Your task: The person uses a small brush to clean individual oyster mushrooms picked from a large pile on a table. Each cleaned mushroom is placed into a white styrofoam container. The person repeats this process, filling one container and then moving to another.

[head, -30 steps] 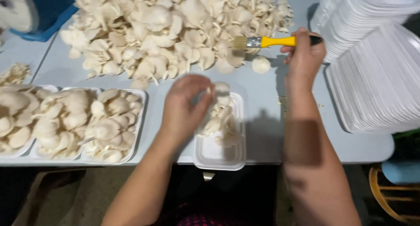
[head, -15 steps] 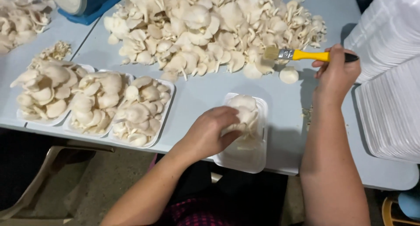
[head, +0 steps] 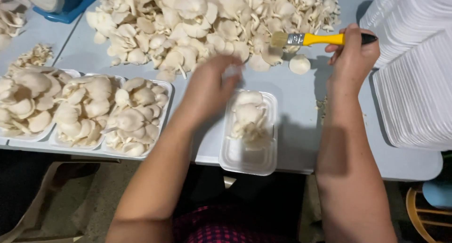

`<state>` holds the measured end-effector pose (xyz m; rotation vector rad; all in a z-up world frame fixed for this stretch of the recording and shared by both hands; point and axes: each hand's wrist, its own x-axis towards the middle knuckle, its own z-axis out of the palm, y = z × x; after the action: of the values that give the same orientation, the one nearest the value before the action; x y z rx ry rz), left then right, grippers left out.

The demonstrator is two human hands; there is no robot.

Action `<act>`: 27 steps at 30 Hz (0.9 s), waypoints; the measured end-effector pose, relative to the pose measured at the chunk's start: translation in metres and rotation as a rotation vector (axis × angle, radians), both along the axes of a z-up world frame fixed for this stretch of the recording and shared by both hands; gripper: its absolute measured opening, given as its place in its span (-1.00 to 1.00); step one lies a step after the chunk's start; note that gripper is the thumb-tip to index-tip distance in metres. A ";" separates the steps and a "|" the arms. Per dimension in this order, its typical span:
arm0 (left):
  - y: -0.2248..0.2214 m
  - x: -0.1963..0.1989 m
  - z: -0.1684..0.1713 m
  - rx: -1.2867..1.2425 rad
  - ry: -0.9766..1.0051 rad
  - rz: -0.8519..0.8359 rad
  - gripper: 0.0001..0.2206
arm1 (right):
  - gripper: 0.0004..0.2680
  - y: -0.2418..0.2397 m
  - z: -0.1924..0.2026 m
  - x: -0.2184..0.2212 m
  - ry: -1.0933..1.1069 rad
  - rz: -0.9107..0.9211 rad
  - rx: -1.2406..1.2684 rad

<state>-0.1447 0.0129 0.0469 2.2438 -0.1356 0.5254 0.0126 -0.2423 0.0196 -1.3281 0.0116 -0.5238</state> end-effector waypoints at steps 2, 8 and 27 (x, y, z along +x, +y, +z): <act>0.014 0.049 -0.005 0.003 -0.072 0.050 -0.73 | -0.89 0.002 0.002 -0.004 0.015 -0.003 -0.002; 0.049 0.149 -0.061 0.285 -0.140 0.333 -0.57 | -0.85 0.002 0.002 -0.002 0.022 -0.013 -0.017; 0.011 0.194 -0.084 0.359 -0.428 0.020 -0.74 | -0.84 0.002 0.003 -0.003 0.039 -0.051 -0.045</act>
<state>0.0491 0.0239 -0.0367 2.4429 -0.4580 1.0586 0.0099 -0.2398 0.0230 -1.3852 0.0662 -0.5440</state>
